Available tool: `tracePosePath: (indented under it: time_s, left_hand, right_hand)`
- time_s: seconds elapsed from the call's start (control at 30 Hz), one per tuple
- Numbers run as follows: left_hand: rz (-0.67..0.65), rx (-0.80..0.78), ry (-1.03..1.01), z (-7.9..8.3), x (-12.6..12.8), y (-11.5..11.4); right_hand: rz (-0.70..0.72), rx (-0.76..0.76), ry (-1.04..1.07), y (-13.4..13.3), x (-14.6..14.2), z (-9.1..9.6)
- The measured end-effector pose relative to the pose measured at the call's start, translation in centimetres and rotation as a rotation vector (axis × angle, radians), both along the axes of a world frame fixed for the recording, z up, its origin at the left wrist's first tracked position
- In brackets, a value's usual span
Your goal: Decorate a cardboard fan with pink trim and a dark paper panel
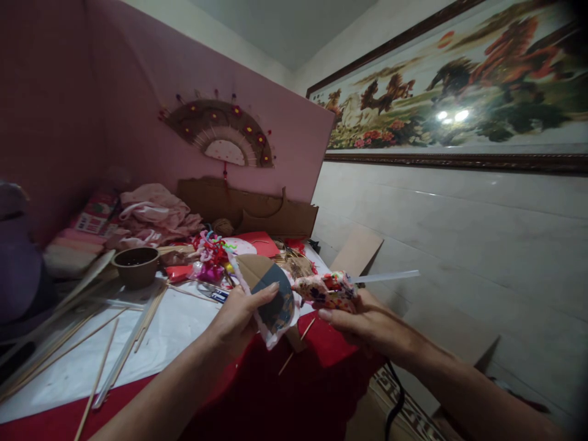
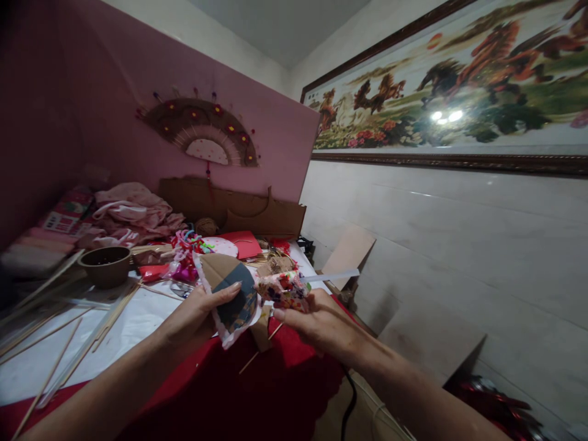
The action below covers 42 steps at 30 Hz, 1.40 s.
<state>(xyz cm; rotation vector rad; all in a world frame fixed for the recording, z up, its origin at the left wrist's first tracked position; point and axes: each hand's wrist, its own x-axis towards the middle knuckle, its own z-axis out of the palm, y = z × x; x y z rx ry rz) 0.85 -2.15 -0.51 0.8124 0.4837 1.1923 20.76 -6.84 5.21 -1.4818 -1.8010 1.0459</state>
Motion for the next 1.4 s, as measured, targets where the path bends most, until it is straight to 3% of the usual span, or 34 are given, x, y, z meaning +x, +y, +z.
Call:
tracePosePath:
  time_s: [0.77,1.07,1.4]
  left_hand:
    - [-0.022,0.030,0.022,0.08,0.20,-0.01]
    - [0.008,-0.009,0.034,-0.17,0.00,0.28]
    - [0.042,-0.030,0.069,0.07,0.05,0.15]
  right_hand:
    - [0.069,-0.014,-0.067,-0.01,0.06,0.02]
    - [0.165,0.123,-0.093,0.07,0.59,-0.42]
    - [0.222,0.123,-0.090,-0.45,0.40,-0.36]
